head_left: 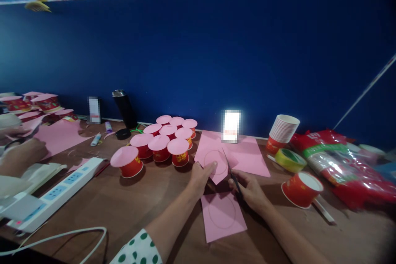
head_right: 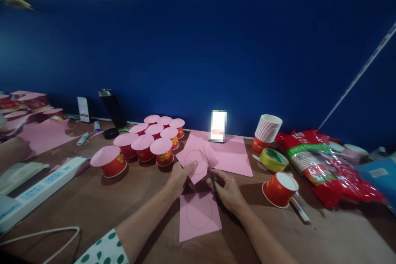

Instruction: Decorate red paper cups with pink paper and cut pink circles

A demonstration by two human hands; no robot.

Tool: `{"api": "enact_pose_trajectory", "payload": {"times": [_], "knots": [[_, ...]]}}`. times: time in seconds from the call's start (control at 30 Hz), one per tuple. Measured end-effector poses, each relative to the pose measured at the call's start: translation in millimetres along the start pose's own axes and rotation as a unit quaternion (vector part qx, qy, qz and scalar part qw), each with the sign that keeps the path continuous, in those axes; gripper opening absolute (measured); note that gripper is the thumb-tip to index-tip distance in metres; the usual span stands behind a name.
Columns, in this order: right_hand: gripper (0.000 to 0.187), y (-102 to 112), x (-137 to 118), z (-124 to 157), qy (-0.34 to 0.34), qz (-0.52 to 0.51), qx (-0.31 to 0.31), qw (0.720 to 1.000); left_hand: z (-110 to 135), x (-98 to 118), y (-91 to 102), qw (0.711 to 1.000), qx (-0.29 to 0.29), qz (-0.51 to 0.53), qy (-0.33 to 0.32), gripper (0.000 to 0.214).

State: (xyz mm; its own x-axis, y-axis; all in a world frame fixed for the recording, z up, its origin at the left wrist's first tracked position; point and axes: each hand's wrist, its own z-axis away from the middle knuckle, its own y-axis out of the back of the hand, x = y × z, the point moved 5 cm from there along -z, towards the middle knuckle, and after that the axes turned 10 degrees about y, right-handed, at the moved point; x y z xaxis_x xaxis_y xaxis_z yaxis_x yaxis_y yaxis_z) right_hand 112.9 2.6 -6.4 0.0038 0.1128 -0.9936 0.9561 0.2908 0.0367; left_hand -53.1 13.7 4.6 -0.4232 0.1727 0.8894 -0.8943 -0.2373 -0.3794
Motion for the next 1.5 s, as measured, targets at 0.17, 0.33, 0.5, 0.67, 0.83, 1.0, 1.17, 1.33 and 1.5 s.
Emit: {"api": "enact_pose_trajectory", "payload": {"times": [0.17,0.33,0.5,0.67,0.83,1.0,1.17,1.33,1.5], "knots": [[0.051,-0.2,-1.7,-1.0,0.011,0.006,-0.005,1.0,-0.2,-0.3,0.3,1.0,0.0,-0.006,0.006,0.045],[0.053,-0.4,0.2,-0.8,0.005,-0.01,0.002,1.0,-1.9,-2.1,1.5,1.0,0.005,0.001,0.01,0.047],[0.053,0.1,2.9,-0.1,-0.01,-0.008,0.003,1.0,-3.0,-2.4,2.3,1.0,0.006,-0.005,0.006,0.047],[0.054,0.3,3.4,-0.1,-0.007,-0.006,0.0,1.0,-3.7,-2.3,3.4,1.0,0.01,-0.029,0.0,0.043],[0.055,-0.4,2.2,0.9,-0.012,-0.008,0.006,1.0,-1.8,-0.8,3.2,0.999,0.02,-0.047,-0.004,0.039],[0.057,-0.2,2.6,0.5,-0.009,-0.001,-0.002,1.0,-2.1,-1.4,2.2,0.999,0.01,-0.044,-0.005,0.04],[0.052,1.2,5.4,-0.9,0.005,0.003,-0.004,1.0,-3.5,-3.5,2.5,1.0,-0.005,-0.027,-0.004,0.043],[0.051,1.2,4.6,-0.6,0.004,0.004,-0.001,1.0,-4.2,-4.2,3.0,0.999,0.002,-0.032,0.006,0.043],[0.05,0.2,2.8,0.1,-0.003,-0.002,0.001,1.0,-3.7,-3.4,1.8,1.0,0.002,-0.024,0.008,0.042]]}}
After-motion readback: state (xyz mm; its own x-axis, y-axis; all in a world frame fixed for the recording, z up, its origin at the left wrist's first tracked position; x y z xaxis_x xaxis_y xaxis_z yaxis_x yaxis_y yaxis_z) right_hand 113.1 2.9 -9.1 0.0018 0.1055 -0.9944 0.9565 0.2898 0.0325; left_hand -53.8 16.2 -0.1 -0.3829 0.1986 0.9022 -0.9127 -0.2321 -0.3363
